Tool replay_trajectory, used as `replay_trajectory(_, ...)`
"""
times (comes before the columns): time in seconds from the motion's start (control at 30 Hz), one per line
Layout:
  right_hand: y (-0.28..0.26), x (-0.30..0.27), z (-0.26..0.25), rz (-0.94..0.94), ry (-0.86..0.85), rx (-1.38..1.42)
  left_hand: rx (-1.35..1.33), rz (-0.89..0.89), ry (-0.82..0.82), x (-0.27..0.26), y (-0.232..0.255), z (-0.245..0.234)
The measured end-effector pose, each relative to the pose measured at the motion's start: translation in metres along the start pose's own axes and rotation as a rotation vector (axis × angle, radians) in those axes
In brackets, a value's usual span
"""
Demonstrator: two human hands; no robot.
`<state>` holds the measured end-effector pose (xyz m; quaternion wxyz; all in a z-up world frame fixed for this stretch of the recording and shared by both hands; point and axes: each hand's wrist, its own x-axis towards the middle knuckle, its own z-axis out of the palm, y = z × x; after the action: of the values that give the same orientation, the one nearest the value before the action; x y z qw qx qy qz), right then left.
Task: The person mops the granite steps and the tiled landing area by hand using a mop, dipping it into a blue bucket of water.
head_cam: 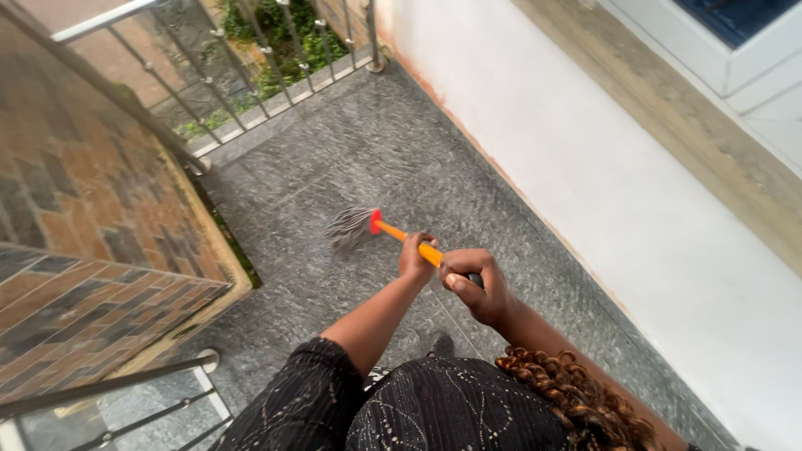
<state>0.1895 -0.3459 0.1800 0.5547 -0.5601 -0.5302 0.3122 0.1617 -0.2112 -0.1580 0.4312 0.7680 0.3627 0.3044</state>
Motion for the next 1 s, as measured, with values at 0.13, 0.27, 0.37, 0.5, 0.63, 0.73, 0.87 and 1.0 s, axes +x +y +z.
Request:
replay_trajectory(0.13,0.008,-0.025,-0.027,-0.018,0.079,-0.165,-0.553,-0.242,-0.469,0.004,0.039,0.054)
replay_trajectory(0.27,0.001,-0.046,-0.021,0.198,0.153,-0.418,-0.303,-0.524,-0.901,0.023,0.069,0.083)
replay_trajectory(0.37,-0.012,-0.053,-0.024,0.282,0.146,-0.450,-0.444,-0.509,-1.099,0.015,0.076,0.101)
replay_trajectory(0.5,-0.021,-0.051,-0.027,0.279,0.182,-0.444,-0.542,-0.426,-1.095,-0.001,0.075,0.103)
replay_trajectory(0.63,-0.024,-0.037,-0.015,0.236,0.228,-0.378,-0.527,-0.257,-1.066,0.013,0.065,0.076)
replay_trajectory(0.73,-0.026,-0.020,-0.003,0.290,0.199,-0.347,-0.413,-0.016,-1.047,0.032,0.062,0.049)
replay_trajectory(0.87,-0.028,0.015,0.007,0.071,0.270,-0.368,-0.170,0.284,-1.013,0.047,0.071,-0.002)
replay_trajectory(1.0,-0.038,0.036,0.014,0.124,0.328,-0.193,0.179,0.345,-0.931,0.074,0.093,-0.075)
